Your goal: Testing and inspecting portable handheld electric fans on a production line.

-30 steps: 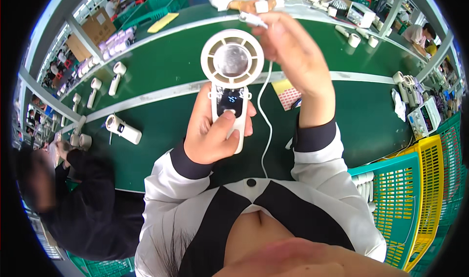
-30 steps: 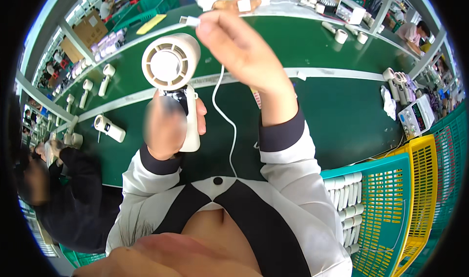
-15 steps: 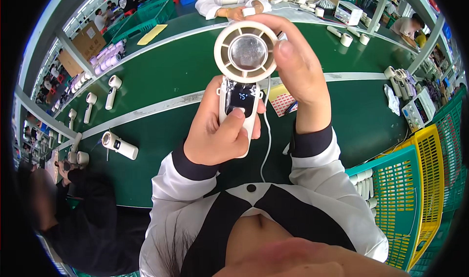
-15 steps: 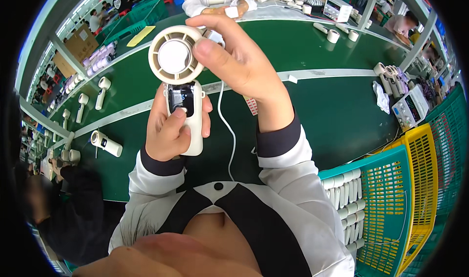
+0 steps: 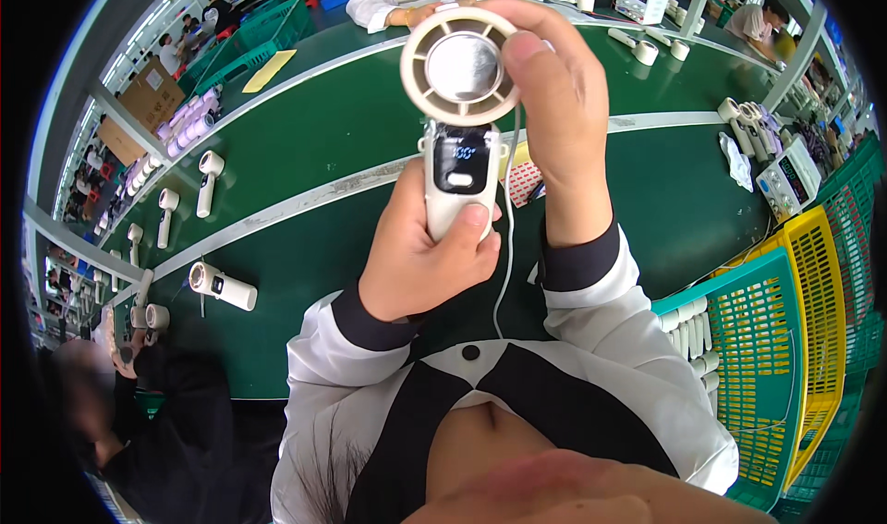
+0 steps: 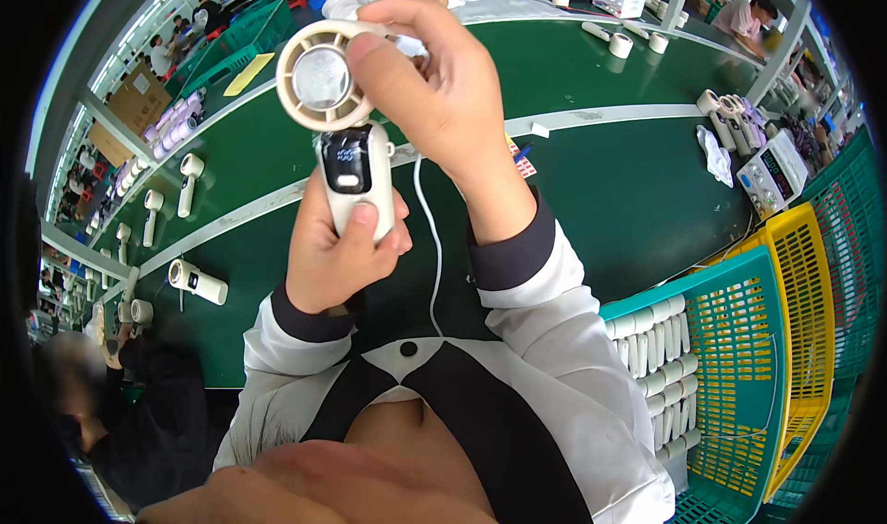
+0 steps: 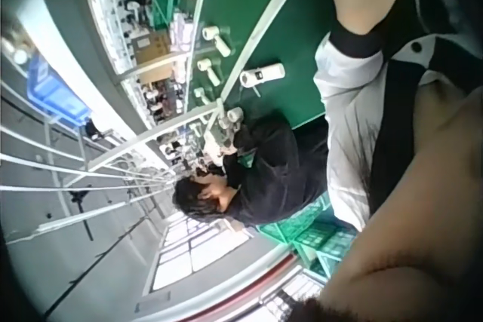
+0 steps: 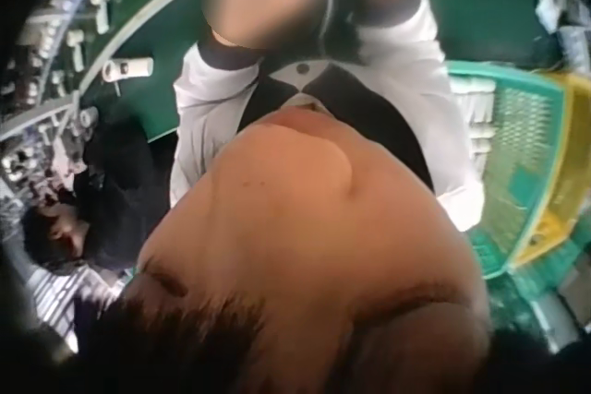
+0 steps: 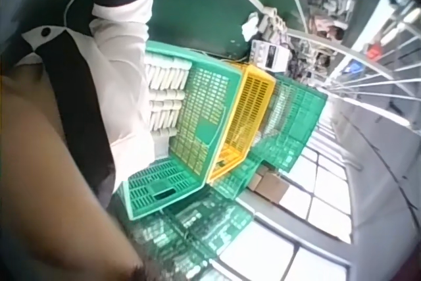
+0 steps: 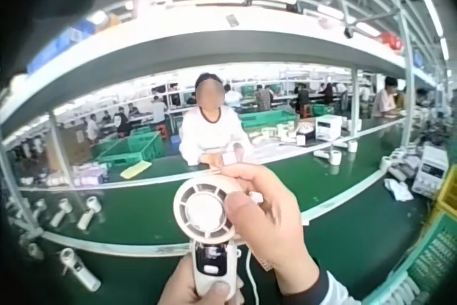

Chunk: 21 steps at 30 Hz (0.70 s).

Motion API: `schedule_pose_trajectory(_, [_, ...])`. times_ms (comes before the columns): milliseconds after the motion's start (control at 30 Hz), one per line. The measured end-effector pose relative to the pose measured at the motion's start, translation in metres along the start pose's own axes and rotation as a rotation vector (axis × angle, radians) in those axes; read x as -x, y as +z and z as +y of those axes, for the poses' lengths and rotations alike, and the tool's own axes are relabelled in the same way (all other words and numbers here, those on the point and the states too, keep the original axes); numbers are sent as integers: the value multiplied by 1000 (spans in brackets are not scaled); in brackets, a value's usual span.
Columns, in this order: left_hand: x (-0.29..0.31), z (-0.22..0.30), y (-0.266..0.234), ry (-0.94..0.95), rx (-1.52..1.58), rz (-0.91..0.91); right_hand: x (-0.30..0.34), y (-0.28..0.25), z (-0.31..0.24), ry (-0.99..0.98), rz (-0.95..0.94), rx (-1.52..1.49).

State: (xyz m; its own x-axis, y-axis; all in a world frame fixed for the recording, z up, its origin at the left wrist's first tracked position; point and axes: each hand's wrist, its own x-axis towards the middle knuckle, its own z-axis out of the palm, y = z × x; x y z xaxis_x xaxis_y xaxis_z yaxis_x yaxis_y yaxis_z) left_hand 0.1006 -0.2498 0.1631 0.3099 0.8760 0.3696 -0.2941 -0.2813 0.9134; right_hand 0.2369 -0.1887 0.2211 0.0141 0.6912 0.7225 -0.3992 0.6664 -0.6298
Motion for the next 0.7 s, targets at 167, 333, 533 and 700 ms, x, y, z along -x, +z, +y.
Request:
schedule_pose_trajectory(167, [-1,-15,0,184,-354,184,0,-4,1,-277,54,116])
schedule_pose_trajectory(333, [1,-21,-1,335,-398,187,2,-4,5,-321,-1,77])
schedule_pose_trajectory(533, [1,-14,-14,538,-752,213,2,8,7,-208,79,-43])
schedule_pose_trajectory(700, [-2,-2,-39,656,-873,139,7,28,13,564,-66,-519])
